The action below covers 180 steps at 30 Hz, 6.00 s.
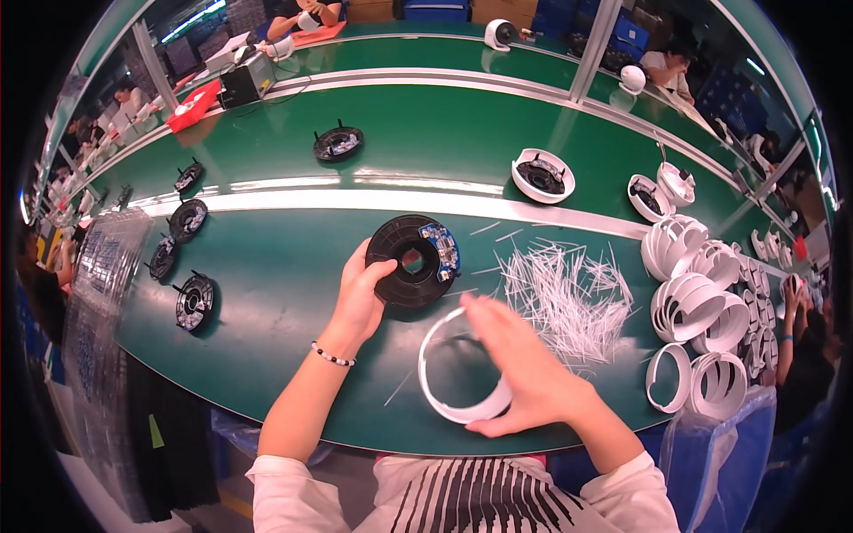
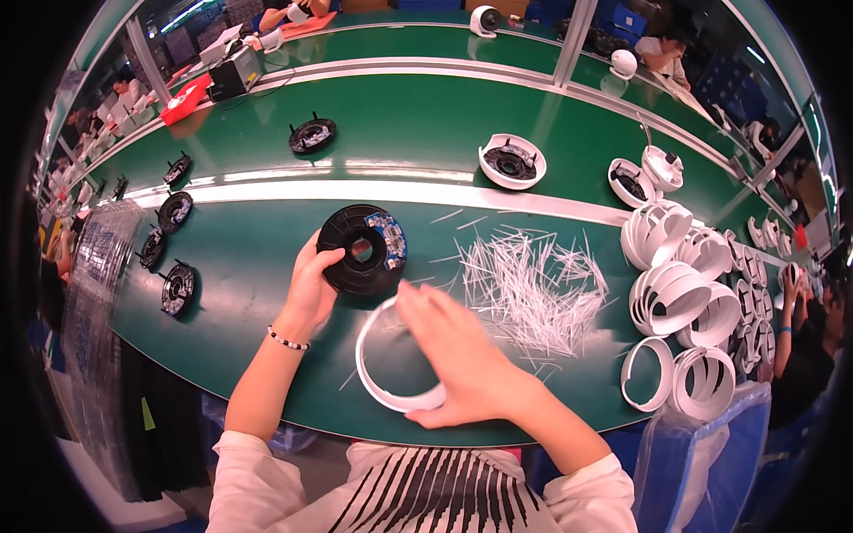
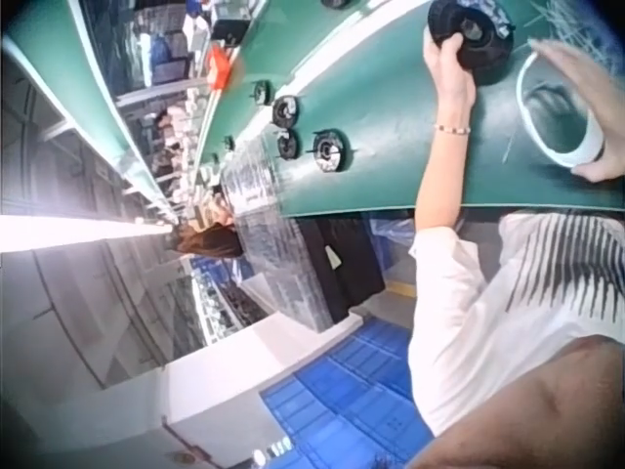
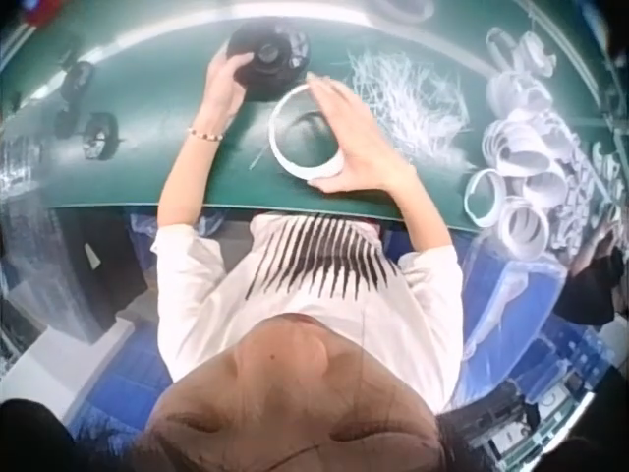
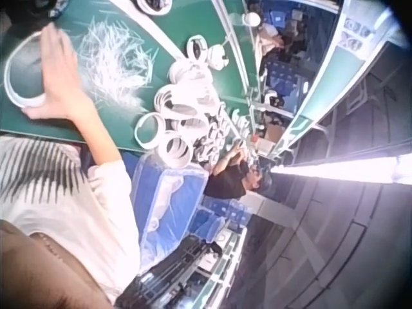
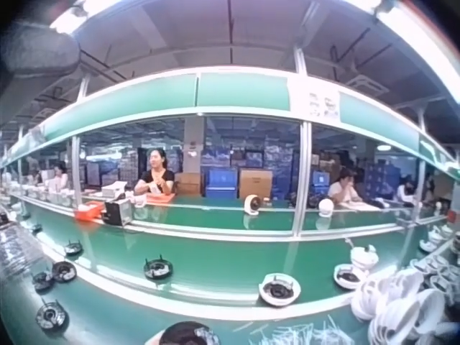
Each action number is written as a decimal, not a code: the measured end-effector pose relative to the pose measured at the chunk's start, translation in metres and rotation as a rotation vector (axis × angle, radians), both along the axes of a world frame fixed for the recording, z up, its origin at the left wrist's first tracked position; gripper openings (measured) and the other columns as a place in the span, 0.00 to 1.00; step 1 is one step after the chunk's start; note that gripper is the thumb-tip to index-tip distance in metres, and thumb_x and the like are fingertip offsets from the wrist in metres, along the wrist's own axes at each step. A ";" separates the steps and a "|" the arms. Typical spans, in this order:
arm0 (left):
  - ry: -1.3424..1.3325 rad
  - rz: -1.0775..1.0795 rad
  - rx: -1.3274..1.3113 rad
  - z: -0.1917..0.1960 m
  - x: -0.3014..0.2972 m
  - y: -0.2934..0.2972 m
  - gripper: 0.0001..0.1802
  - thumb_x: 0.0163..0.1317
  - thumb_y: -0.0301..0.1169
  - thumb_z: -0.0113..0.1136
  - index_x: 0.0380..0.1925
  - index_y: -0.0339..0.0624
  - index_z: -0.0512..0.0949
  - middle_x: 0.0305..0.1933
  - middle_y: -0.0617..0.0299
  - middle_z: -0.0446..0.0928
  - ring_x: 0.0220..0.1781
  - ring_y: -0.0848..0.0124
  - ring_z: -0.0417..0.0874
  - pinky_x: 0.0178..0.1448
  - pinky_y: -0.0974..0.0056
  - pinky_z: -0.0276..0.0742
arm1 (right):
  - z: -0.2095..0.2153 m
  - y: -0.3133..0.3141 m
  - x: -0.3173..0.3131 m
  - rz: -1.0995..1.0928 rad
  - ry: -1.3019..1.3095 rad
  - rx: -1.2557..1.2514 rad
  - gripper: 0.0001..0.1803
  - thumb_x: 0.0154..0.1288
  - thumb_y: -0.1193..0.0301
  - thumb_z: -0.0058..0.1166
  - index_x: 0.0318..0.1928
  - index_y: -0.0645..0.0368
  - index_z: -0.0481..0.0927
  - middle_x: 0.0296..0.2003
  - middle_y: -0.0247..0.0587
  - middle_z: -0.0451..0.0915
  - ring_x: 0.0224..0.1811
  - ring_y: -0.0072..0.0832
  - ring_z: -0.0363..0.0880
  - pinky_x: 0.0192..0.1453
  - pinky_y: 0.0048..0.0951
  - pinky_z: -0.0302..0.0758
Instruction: Assembling the components of circular lighting fixtures on a factory production line.
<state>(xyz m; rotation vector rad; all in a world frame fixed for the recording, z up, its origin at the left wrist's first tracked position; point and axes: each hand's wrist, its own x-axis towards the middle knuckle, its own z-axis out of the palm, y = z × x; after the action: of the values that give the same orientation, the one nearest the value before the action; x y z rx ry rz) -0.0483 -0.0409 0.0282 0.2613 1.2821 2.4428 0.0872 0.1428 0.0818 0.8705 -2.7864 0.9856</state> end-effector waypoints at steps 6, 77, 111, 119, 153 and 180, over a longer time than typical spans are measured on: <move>0.089 -0.020 -0.064 -0.004 0.035 0.035 0.18 0.55 0.22 0.47 0.48 0.36 0.64 0.46 0.59 0.71 0.47 0.72 0.72 0.50 0.67 0.69 | -0.023 0.010 -0.024 -0.486 0.032 -0.646 0.60 0.33 0.66 0.68 0.62 0.66 0.39 0.62 0.53 0.45 0.65 0.37 0.46 0.63 0.35 0.51; -0.254 -0.246 -0.159 -0.012 -0.145 0.236 0.27 0.63 0.47 0.36 0.49 0.32 0.62 0.53 0.48 0.65 0.53 0.57 0.69 0.58 0.53 0.64 | -0.060 0.140 0.190 -1.465 0.069 0.266 0.12 0.40 0.74 0.59 0.30 0.59 0.77 0.41 0.38 0.74 0.52 0.43 0.64 0.60 0.52 0.49; 0.318 0.184 -0.620 -0.014 -0.107 0.089 0.17 0.54 0.20 0.49 0.46 0.33 0.66 0.46 0.59 0.68 0.40 0.73 0.74 0.37 0.71 0.76 | -0.058 -0.022 0.064 -0.303 0.122 0.207 0.15 0.40 0.71 0.50 0.33 0.62 0.72 0.13 0.32 0.65 0.10 0.23 0.67 0.16 0.21 0.61; 0.081 0.020 -0.261 -0.007 0.001 0.014 0.19 0.54 0.16 0.45 0.47 0.35 0.58 0.45 0.54 0.69 0.45 0.68 0.75 0.43 0.66 0.78 | -0.043 -0.020 0.052 -0.344 0.165 0.056 0.19 0.44 0.61 0.60 0.37 0.57 0.74 0.16 0.30 0.72 0.18 0.25 0.72 0.26 0.23 0.69; -0.060 -0.704 0.066 -0.017 0.045 0.010 0.43 0.41 0.21 0.57 0.59 0.37 0.47 0.59 0.53 0.56 0.61 0.63 0.59 0.62 0.59 0.56 | -0.045 -0.010 -0.015 -0.436 -0.114 -0.611 0.63 0.33 0.60 0.70 0.62 0.66 0.37 0.62 0.55 0.43 0.65 0.41 0.44 0.65 0.36 0.46; -0.186 -0.525 0.114 -0.018 0.052 0.012 0.53 0.46 0.72 0.29 0.61 0.40 0.46 0.61 0.53 0.54 0.61 0.64 0.59 0.63 0.59 0.58 | -0.042 -0.034 -0.020 -0.451 0.125 -0.169 0.66 0.28 0.46 0.67 0.60 0.71 0.41 0.57 0.65 0.47 0.58 0.56 0.49 0.59 0.49 0.51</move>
<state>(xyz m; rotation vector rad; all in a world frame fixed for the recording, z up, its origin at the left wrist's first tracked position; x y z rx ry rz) 0.0038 -0.0293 0.0103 0.3423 0.8625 2.0344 0.0673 0.1086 0.0397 0.2522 -2.5727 1.0200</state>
